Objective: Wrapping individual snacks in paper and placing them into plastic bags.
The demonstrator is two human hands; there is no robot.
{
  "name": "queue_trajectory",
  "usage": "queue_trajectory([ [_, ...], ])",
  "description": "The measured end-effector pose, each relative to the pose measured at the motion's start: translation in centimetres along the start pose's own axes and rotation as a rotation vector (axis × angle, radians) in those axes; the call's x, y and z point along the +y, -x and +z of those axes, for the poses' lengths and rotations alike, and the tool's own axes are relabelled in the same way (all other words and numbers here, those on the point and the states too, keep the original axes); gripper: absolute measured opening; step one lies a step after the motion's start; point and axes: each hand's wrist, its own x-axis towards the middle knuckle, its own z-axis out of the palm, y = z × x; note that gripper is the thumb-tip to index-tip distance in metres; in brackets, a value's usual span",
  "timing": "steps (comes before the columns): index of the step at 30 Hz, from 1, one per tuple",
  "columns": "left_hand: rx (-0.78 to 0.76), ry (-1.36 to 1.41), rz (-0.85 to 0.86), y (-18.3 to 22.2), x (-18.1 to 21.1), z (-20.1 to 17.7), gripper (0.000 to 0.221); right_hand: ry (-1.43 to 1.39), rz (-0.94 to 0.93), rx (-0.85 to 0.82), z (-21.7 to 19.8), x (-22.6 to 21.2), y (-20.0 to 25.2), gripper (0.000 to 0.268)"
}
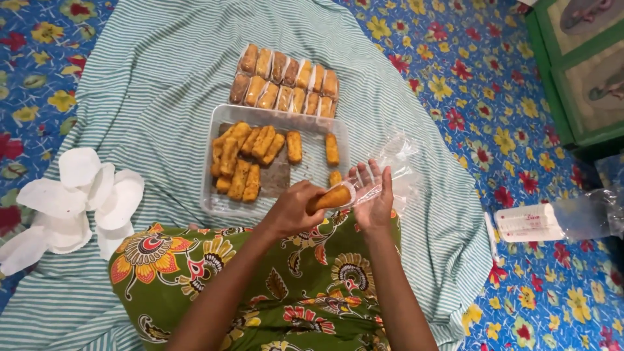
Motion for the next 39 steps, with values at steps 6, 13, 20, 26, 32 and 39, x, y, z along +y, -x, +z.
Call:
queue_trajectory([
  [6, 0.060, 0.031, 0.002, -0.3, 1.2, 0.5, 0.046, 0.040, 0.017, -0.036, -0.1, 0.8, 0.2, 0.053],
  [13, 0.135, 0.081, 0.003, -0.8, 0.2, 2.5, 0.048, 0.021, 0.069, -0.063, -1.2, 1.9, -0.8, 0.050],
  [20, 0.284, 0.021, 0.048, -1.2, -0.6, 3.9, 0.042, -0.010, 0.118, -0.058, -2.7, 3.8, -2.3, 0.048],
  [26, 0.330, -0.009, 0.045, -1.2, -1.8, 4.1, 0.040, 0.028, 0.113, -0.033, -4.1, 5.9, -2.9, 0.043],
  [32, 0.226, -0.023, 0.049, -1.4, -2.6, 3.5, 0.044, -0.006, 0.135, 0.019, -6.4, 6.3, -4.6, 0.039],
  [39, 0.083, 0.087, 0.037, -1.4, -0.9, 0.9, 0.055, -0.041, 0.138, 0.009, -6.0, 4.5, -5.0, 0.034],
])
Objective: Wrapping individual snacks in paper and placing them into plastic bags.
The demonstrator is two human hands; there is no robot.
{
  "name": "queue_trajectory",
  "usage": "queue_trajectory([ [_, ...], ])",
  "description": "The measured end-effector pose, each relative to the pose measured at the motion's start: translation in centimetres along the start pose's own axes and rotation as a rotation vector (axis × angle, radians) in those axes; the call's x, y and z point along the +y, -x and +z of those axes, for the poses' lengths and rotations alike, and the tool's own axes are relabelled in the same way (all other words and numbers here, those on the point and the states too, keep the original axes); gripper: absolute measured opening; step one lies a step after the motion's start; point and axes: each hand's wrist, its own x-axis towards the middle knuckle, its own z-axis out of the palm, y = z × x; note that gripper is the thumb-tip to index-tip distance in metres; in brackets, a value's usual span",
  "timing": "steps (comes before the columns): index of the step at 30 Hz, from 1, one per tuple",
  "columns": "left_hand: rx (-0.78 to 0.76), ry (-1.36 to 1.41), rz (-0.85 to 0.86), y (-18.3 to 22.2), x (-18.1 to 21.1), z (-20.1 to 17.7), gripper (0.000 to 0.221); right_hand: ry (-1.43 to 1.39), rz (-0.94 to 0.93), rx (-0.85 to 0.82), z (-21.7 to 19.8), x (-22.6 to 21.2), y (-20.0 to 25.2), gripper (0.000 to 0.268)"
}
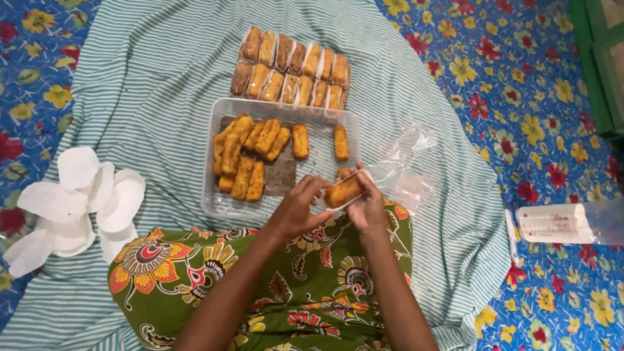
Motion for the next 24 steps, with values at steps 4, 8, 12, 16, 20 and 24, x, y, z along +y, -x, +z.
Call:
queue_trajectory([
  [4, 0.008, 0.008, 0.056, -0.3, 0.1, 0.0, 0.038, 0.004, 0.006, -0.008, 0.4, -0.5, 0.3, 0.038],
  [8, 0.046, -0.032, 0.113, -0.4, 1.1, -0.1, 0.025, 0.078, 0.061, -0.060, 2.3, -0.9, 2.0, 0.044],
  [12, 0.091, -0.089, 0.165, -0.1, 1.4, 0.1, 0.023, 0.126, 0.088, -0.124, 2.1, -0.5, 2.2, 0.051],
  [16, 0.162, -0.111, 0.215, 0.1, 1.1, 0.6, 0.020, 0.145, 0.088, -0.173, 2.5, -0.2, 2.8, 0.053],
  [20, 0.230, -0.180, 0.258, 0.5, 0.3, 1.0, 0.021, 0.202, 0.058, -0.158, 2.6, 0.0, 3.1, 0.051],
  [24, 0.334, -0.278, 0.275, 0.2, 2.2, -0.4, 0.027, 0.238, 0.060, -0.150, 3.7, 0.4, 4.2, 0.051],
])
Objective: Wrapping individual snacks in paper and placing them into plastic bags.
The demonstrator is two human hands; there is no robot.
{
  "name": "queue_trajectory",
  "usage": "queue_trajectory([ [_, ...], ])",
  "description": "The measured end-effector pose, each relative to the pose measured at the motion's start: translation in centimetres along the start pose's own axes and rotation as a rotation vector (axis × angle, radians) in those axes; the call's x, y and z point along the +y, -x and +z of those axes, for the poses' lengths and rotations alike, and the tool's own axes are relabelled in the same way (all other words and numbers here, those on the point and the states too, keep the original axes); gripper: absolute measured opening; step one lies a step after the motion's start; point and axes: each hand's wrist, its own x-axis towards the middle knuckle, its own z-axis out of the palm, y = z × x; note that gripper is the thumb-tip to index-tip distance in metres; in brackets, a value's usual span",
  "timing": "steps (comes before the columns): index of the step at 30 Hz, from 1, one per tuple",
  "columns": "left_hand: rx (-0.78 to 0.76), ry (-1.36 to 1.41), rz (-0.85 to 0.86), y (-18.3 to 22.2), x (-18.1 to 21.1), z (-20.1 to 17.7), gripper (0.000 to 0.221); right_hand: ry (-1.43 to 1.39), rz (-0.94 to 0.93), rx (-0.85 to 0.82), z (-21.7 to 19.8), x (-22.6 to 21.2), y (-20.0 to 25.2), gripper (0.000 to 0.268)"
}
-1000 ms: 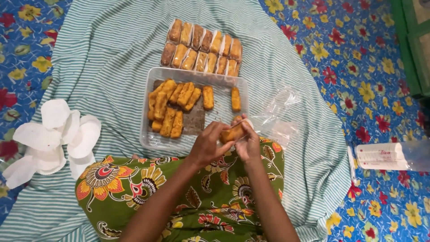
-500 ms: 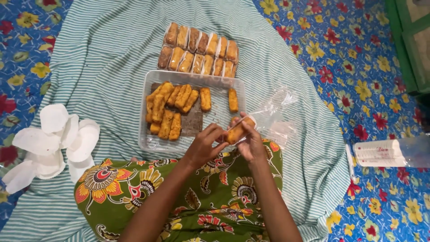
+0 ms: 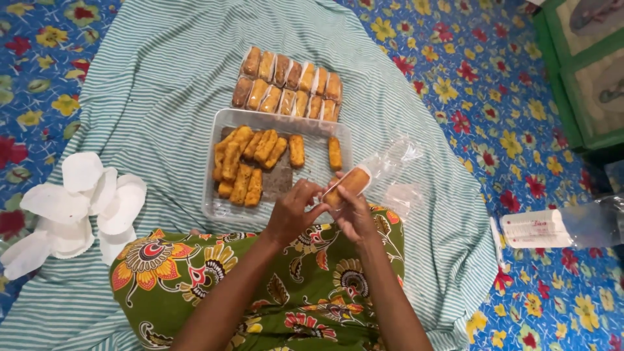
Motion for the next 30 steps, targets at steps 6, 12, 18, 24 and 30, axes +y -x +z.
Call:
queue_trajectory([
  [6, 0.132, -0.111, 0.080, -0.7, 0.9, -0.4, 0.029, 0.021, -0.006, -0.002, 1.7, -0.1, 1.1, 0.042],
  [12, 0.174, -0.128, 0.134, -0.2, 0.5, -0.1, 0.024, 0.046, -0.015, -0.046, 3.0, 0.2, 2.0, 0.029],
  [18, 0.185, -0.174, 0.157, -0.4, 1.0, -0.3, 0.023, 0.052, -0.013, -0.053, 4.6, 0.3, 3.6, 0.020],
  [24, 0.196, -0.215, 0.180, -0.4, 1.6, -1.2, 0.025, 0.037, -0.021, -0.059, 4.6, 1.2, 3.8, 0.014],
  [30, 0.223, -0.252, 0.174, -0.4, 1.6, -1.0, 0.017, 0.037, -0.018, -0.064, 6.4, 0.8, 5.0, 0.011],
])
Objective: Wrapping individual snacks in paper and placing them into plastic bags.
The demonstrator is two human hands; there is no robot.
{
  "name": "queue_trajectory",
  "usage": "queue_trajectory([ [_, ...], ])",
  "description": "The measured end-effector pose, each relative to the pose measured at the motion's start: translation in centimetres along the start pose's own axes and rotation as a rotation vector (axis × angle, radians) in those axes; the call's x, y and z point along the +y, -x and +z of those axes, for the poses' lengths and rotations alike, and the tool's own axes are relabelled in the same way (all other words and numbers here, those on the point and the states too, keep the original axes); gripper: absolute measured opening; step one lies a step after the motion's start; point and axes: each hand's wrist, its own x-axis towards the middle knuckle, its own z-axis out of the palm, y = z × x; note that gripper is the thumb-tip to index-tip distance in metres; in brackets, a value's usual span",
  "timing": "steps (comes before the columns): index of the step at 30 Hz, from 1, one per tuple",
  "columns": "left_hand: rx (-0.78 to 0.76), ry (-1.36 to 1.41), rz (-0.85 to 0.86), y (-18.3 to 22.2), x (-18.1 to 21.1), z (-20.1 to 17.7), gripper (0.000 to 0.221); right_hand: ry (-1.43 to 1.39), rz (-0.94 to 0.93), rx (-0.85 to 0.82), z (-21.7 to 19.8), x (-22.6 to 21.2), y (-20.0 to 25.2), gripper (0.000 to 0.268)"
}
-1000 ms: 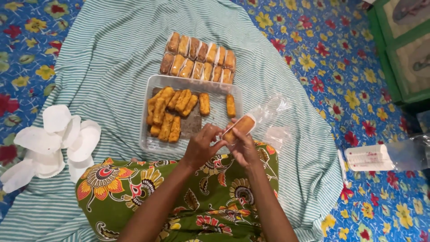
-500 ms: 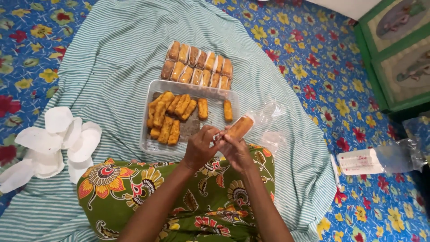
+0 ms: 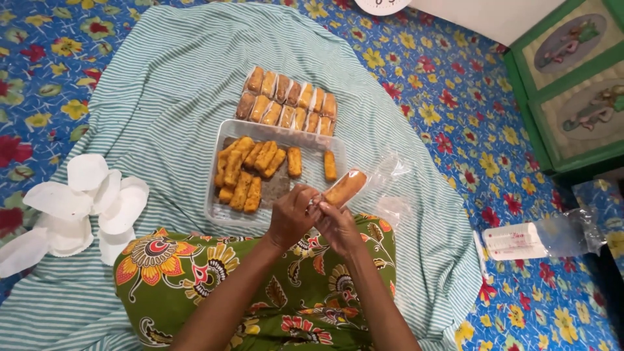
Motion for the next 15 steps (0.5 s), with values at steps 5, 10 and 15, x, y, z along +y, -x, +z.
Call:
queue_trajectory([
  [5, 0.001, -0.011, -0.002, -0.4, 0.5, -0.6, 0.016, 0.006, -0.007, -0.014, 0.9, -0.4, 0.7, 0.012],
  [10, -0.043, -0.020, -0.004, 0.2, 0.2, -0.1, 0.011, 0.017, -0.004, -0.028, -2.0, 1.0, -0.5, 0.014],
  [15, -0.086, -0.011, 0.021, 1.9, -0.6, 1.8, 0.015, 0.079, 0.061, 0.065, 1.1, -1.2, 1.2, 0.008],
])
